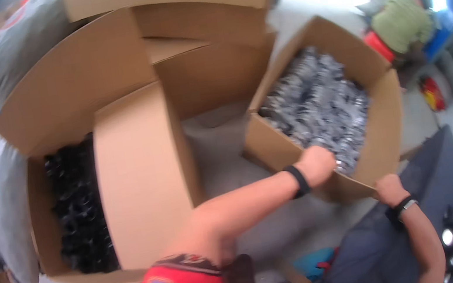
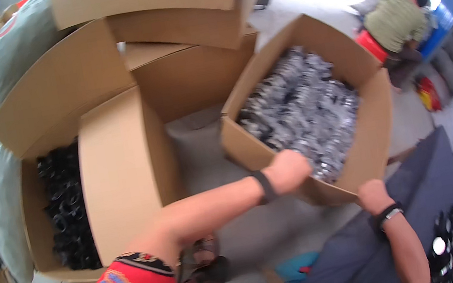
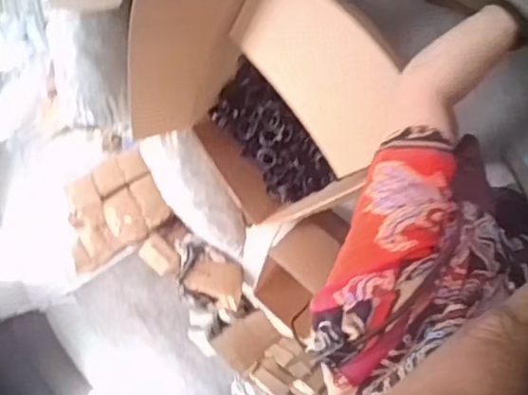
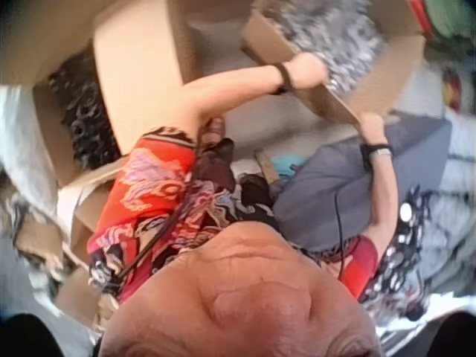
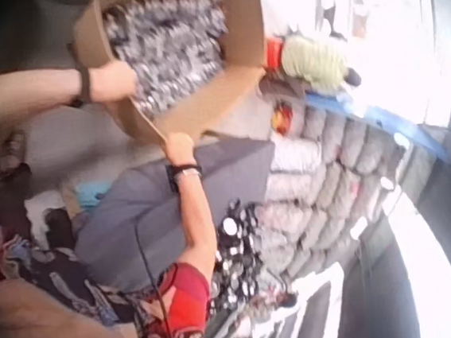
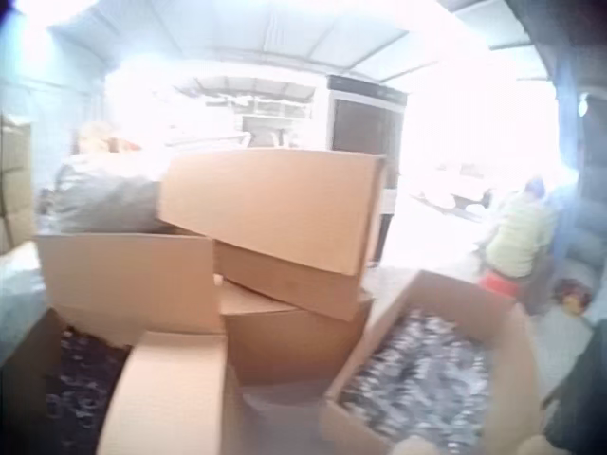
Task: Inspecting and bagging small circular metal and plastic manufacturing components in a factory setting.
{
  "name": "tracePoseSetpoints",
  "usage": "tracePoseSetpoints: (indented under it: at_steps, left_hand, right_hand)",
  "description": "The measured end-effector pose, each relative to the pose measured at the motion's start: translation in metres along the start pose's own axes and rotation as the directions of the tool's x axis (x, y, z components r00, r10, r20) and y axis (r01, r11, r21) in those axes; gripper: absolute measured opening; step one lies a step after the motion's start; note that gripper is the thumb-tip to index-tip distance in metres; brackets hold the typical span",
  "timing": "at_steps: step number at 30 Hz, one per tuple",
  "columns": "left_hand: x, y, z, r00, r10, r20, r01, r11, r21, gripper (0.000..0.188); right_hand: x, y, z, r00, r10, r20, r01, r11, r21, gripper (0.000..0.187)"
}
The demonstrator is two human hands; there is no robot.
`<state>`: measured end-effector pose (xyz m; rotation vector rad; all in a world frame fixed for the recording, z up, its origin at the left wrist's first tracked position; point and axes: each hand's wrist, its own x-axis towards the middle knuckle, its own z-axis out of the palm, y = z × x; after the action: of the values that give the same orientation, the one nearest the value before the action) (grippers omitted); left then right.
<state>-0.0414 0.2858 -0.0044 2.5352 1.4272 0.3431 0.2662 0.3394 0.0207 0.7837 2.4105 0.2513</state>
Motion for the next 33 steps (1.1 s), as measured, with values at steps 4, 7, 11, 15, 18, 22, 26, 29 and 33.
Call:
tracePoseSetpoints:
  at_steps: [4, 7, 11, 15, 18, 22, 26, 29, 33]
  left_hand:
    - [-0.013, -0.019, -0.020, 0.999, 0.034, 0.001, -0.034, 0.999, -0.013, 0.008]
    - [-0.028, -0.052, -0.009, 0.995, 0.090, -0.043, -0.090, 0.996, 0.009, 0.005]
    - [-0.040, -0.063, 0.012, 0.992, 0.091, -0.084, -0.090, 0.996, 0.014, 0.002]
    - [-0.055, -0.069, 0.038, 0.997, 0.016, -0.070, -0.009, 0.995, 0.097, 0.011]
    - [-0.065, -0.069, 0.041, 0.998, -0.028, -0.050, 0.033, 0.996, 0.086, 0.011]
    - [-0.053, -0.053, 0.036, 0.993, -0.112, 0.041, 0.105, 0.984, 0.146, 0.011]
    - [-0.043, -0.047, 0.037, 0.980, -0.187, 0.073, 0.175, 0.973, 0.147, 0.011]
    - [-0.038, -0.042, 0.041, 0.957, -0.259, 0.128, 0.228, 0.949, 0.216, 0.010]
    - [-0.030, -0.036, 0.038, 0.943, -0.311, 0.117, 0.280, 0.934, 0.223, 0.011]
  right_hand:
    - [-0.005, -0.021, -0.046, 0.995, -0.012, 0.097, 0.001, 0.993, 0.117, 0.023]
    - [0.020, -0.046, -0.073, 0.967, -0.069, 0.244, 0.028, 0.985, 0.170, 0.015]
    - [0.041, -0.057, -0.063, 0.931, -0.208, 0.301, 0.129, 0.956, 0.263, 0.019]
    - [0.058, -0.067, -0.055, 0.901, -0.349, 0.259, 0.265, 0.913, 0.309, 0.020]
    - [0.065, -0.084, -0.050, 0.897, -0.387, 0.216, 0.304, 0.892, 0.336, 0.020]
    - [0.061, -0.083, -0.040, 0.864, -0.445, 0.237, 0.358, 0.873, 0.332, 0.024]
    - [0.064, -0.081, -0.016, 0.847, -0.530, 0.033, 0.475, 0.784, 0.400, 0.021]
    - [0.067, -0.077, -0.003, 0.771, -0.635, -0.052, 0.592, 0.685, 0.424, 0.020]
    - [0.067, -0.072, 0.009, 0.747, -0.650, -0.138, 0.638, 0.642, 0.425, 0.019]
